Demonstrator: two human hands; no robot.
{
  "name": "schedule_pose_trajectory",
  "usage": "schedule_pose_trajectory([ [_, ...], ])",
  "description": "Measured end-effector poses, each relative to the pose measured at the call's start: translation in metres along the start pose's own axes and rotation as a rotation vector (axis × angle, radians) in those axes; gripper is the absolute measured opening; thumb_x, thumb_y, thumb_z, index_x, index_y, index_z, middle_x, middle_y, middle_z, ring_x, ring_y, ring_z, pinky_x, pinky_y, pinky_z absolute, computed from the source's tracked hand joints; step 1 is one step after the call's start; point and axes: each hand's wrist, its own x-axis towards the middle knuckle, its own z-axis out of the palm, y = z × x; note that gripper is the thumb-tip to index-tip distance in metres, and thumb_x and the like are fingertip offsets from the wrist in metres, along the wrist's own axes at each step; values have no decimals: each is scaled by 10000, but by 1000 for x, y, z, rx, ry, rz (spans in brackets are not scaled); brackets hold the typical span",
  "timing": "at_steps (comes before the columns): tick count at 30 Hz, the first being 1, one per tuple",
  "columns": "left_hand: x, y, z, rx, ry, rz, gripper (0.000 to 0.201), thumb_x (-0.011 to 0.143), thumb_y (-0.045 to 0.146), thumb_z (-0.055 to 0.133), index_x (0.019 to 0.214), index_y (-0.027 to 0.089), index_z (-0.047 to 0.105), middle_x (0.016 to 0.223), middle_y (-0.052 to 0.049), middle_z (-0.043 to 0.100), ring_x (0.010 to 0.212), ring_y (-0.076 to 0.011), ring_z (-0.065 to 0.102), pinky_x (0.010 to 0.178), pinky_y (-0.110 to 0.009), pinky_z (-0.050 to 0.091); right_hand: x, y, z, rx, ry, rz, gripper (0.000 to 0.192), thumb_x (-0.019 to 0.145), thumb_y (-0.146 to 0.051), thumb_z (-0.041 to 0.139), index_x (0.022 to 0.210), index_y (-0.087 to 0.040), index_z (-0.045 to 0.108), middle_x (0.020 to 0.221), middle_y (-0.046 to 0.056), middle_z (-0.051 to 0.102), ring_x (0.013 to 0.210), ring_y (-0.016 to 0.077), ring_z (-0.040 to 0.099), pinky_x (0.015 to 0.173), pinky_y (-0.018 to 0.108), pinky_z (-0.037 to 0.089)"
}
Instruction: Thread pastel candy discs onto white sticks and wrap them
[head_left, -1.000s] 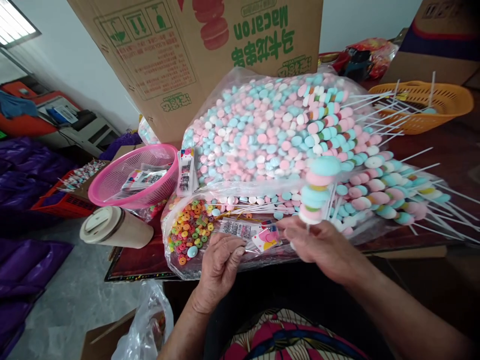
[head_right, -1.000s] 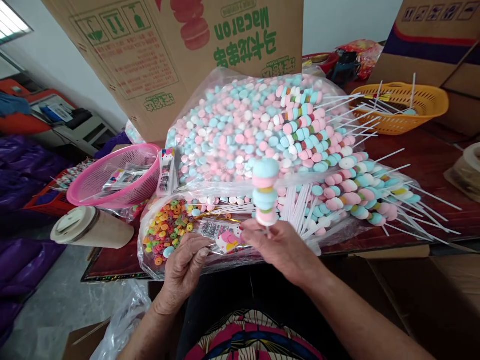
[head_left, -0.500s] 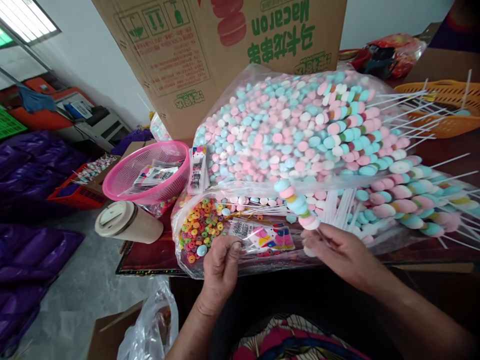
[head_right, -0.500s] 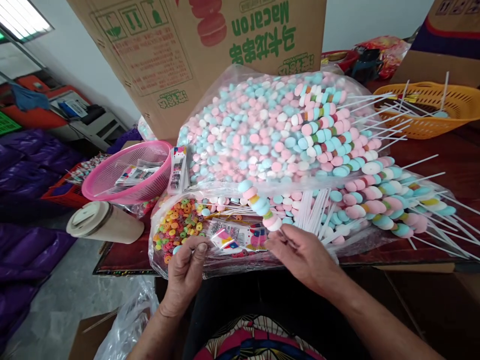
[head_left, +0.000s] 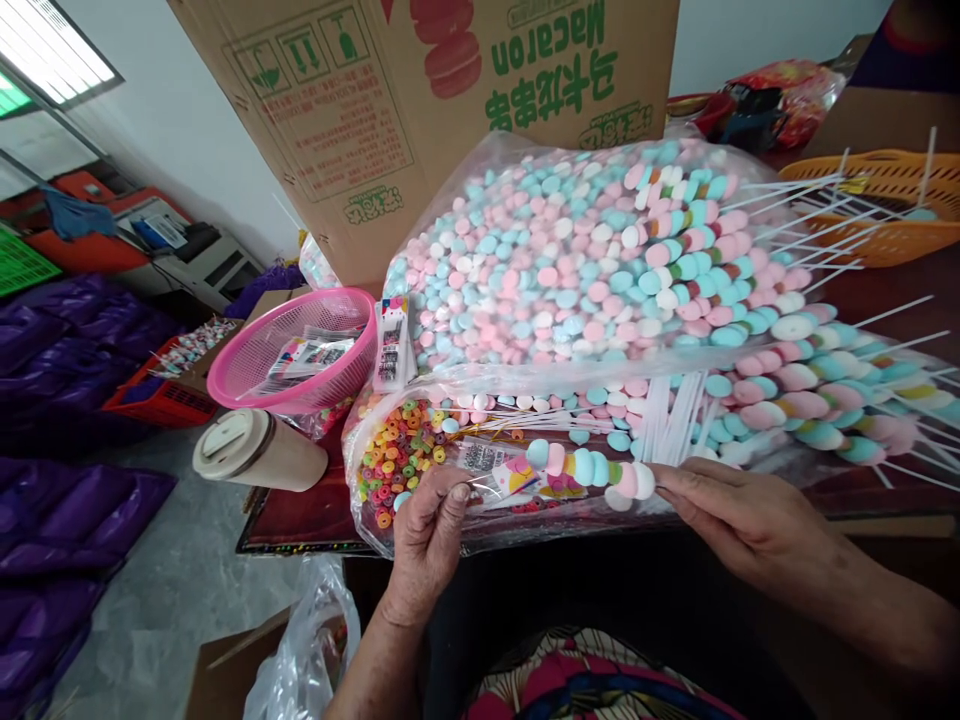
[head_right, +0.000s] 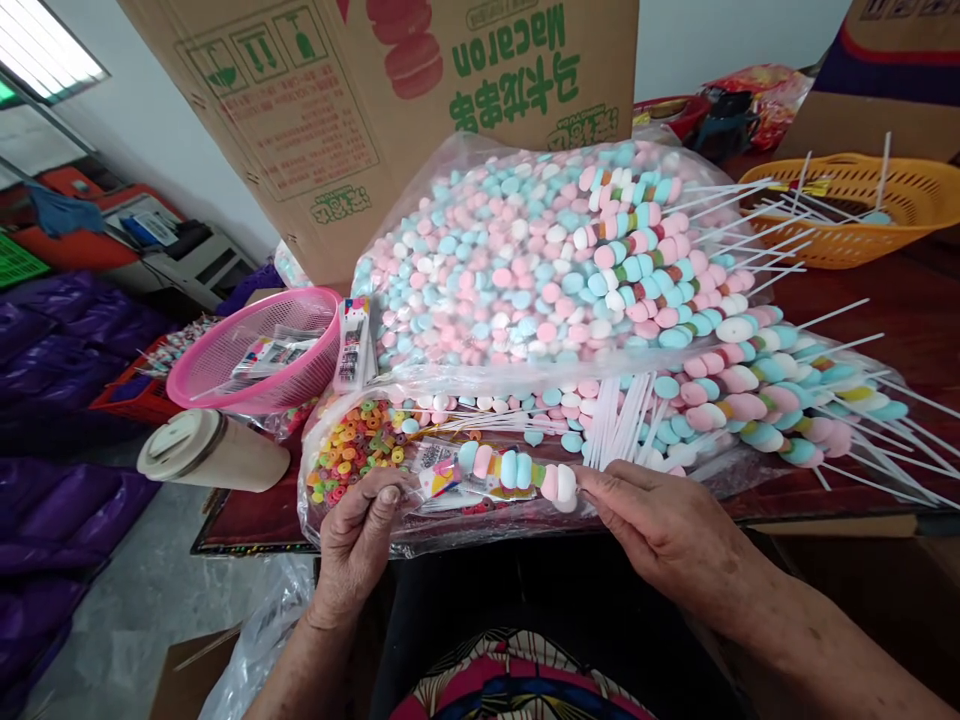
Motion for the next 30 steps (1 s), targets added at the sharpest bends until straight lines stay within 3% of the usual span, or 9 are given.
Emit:
schedule_pose_trajectory([
  [3, 0, 1, 3, 49, -36, 73, 137, 867, 153, 490, 921, 181, 612, 825, -46, 659, 737, -144, 609, 713, -284, 494, 1, -7, -2, 220, 57, 316, 134, 852, -257, 516, 832, -212, 640, 641, -6, 588, 574, 123, 546, 516, 220, 428],
  [5, 1, 4, 9, 105, -55, 158, 152, 852, 123, 504, 949, 187, 602, 846, -49, 669, 764, -146, 625, 728, -287, 506, 6, -16, 5, 448, 128, 583, 192, 821, -372, 570, 754, -201, 625, 584, -24, 517, 497, 96, 444, 448, 216, 349],
  [9, 1, 12, 26, 222, -108, 313, 217, 830, 83, 513, 1003, 194, 585, 890, -60, 688, 833, -156, 642, 760, -292, 522, 26, -35, 30, 915, 41, 840, 357, 743, -504, 625, 876, -173, 648, 523, -59, 421, 432, 55, 278, 406, 209, 201],
  [12, -2, 15, 35, 228, -120, 339, 240, 829, 72, 508, 1028, 191, 571, 920, -68, 689, 846, -153, 643, 763, -283, 527, 40, -43, 44, 1055, -68, 793, 345, 710, -498, 648, 749, -156, 633, 500, -69, 374, 437, 48, 255, 418, 210, 195],
  [16, -4, 20, 39, 129, -178, 80, 217, 852, 171, 529, 1068, 178, 553, 858, -47, 683, 676, -117, 611, 621, -232, 510, 43, -47, 53, 1012, 17, 738, 329, 731, -457, 624, 607, -164, 542, 569, -40, 429, 519, 72, 355, 467, 213, 283],
  [18, -3, 22, 41, 57, -249, -48, 174, 848, 234, 555, 1010, 177, 583, 801, -27, 675, 611, -102, 576, 567, -215, 480, 41, -47, 57, 960, 25, 732, 319, 736, -440, 620, 608, -168, 516, 597, -36, 438, 564, 86, 383, 505, 219, 323],
  [22, 0, 21, 43, -38, -288, -83, 133, 871, 226, 518, 807, 172, 621, 737, -21, 654, 684, -124, 585, 627, -236, 468, 38, -44, 62, 904, 2, 709, 381, 755, -468, 592, 578, -186, 407, 585, -51, 376, 561, 85, 363, 525, 224, 340],
  [26, 1, 16, 34, -109, -202, -118, 175, 891, 218, 473, 793, 169, 609, 692, -12, 613, 655, -123, 562, 616, -239, 449, 31, -32, 42, 659, 2, 615, 354, 840, -438, 508, 606, -194, 404, 571, -50, 367, 540, 85, 361, 497, 212, 326],
  [30, 3, 11, 20, -126, -165, -110, 195, 893, 232, 464, 777, 170, 608, 692, -14, 604, 653, -124, 548, 621, -243, 440, 17, -19, 10, 356, -34, 307, 184, 891, -244, 448, 727, -199, 520, 632, -23, 507, 580, 94, 475, 537, 198, 387],
])
